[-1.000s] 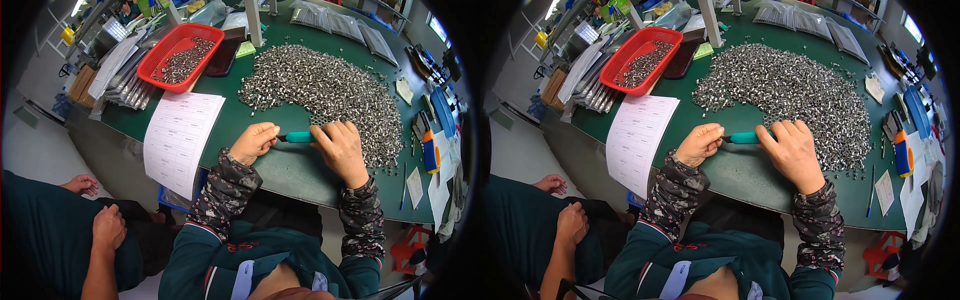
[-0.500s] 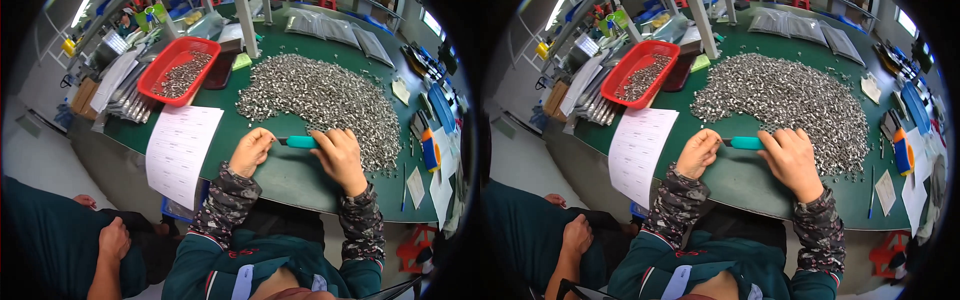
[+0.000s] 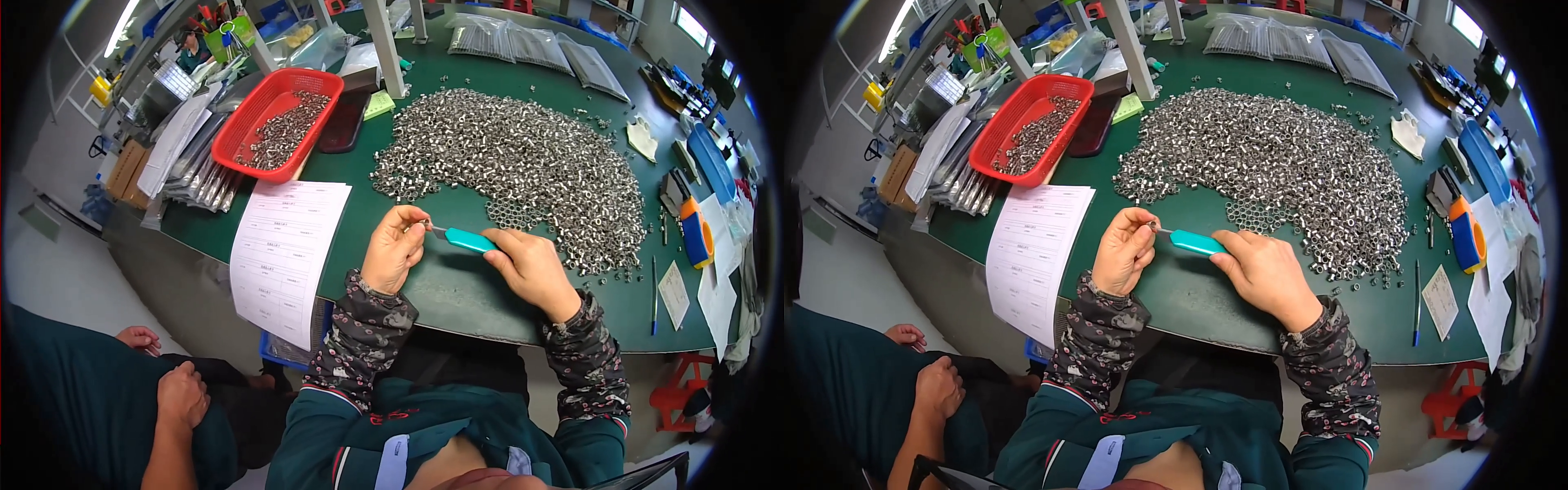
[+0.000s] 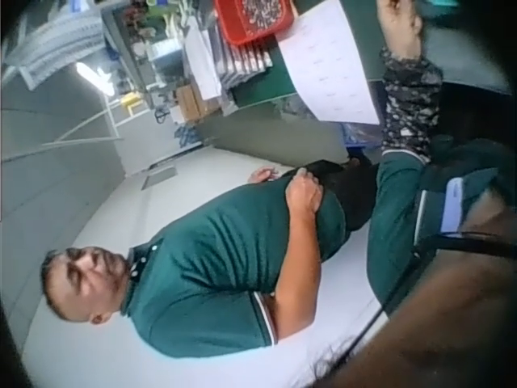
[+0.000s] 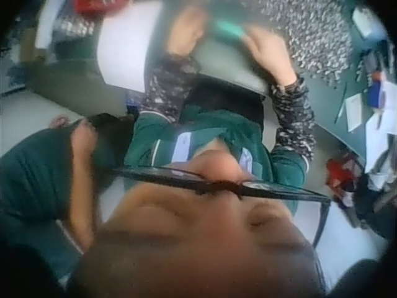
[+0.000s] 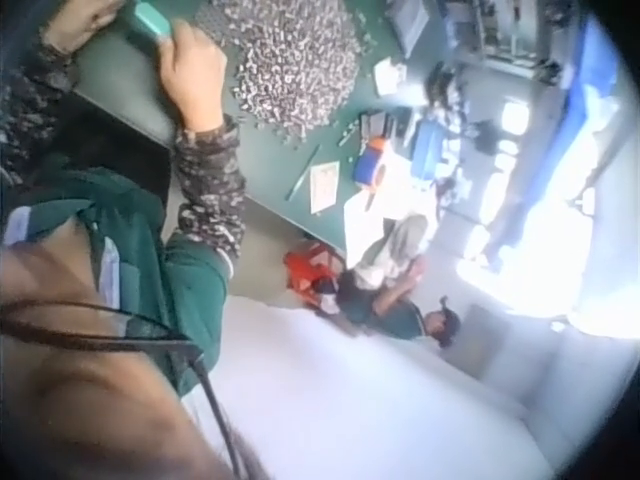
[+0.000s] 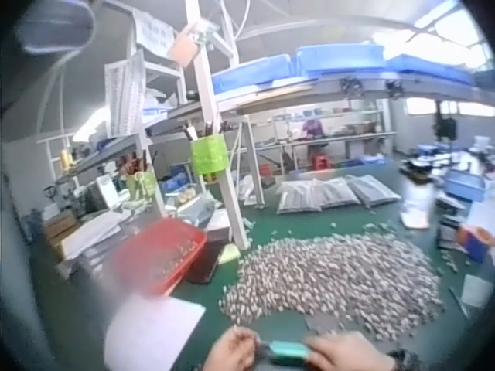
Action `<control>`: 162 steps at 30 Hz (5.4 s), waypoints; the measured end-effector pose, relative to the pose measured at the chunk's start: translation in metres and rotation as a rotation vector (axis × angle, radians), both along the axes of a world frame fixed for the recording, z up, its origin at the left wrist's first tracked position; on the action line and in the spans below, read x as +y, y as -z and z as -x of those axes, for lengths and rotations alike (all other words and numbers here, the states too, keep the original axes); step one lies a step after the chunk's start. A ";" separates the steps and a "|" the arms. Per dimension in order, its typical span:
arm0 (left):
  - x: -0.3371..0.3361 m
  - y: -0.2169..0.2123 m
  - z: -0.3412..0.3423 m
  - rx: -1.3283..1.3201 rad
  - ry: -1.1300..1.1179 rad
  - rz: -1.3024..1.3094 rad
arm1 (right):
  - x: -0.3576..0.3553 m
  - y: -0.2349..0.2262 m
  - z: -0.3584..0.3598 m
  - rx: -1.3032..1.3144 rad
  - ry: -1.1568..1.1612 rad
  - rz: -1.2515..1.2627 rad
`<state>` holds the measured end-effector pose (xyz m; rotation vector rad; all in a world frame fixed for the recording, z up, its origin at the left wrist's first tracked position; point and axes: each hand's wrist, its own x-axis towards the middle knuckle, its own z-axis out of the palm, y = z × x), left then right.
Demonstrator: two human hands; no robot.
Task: Inspecting and sorting small metal components at a factory workbench using a checklist and inspection tool.
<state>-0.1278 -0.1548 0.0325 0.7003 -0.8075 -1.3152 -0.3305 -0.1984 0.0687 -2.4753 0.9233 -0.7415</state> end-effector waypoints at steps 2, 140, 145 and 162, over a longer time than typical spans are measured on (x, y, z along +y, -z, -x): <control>0.001 0.001 0.000 -0.032 -0.012 -0.040 | 0.000 0.001 0.000 -0.014 -0.030 0.003; -0.005 0.006 -0.004 0.187 0.046 -0.117 | 0.001 0.005 -0.008 -0.131 0.074 -0.077; -0.004 0.006 -0.003 0.168 0.053 -0.106 | 0.002 0.008 -0.005 -0.130 0.017 -0.068; -0.002 0.005 -0.001 0.085 0.007 -0.177 | 0.005 0.006 -0.008 -0.065 0.038 0.064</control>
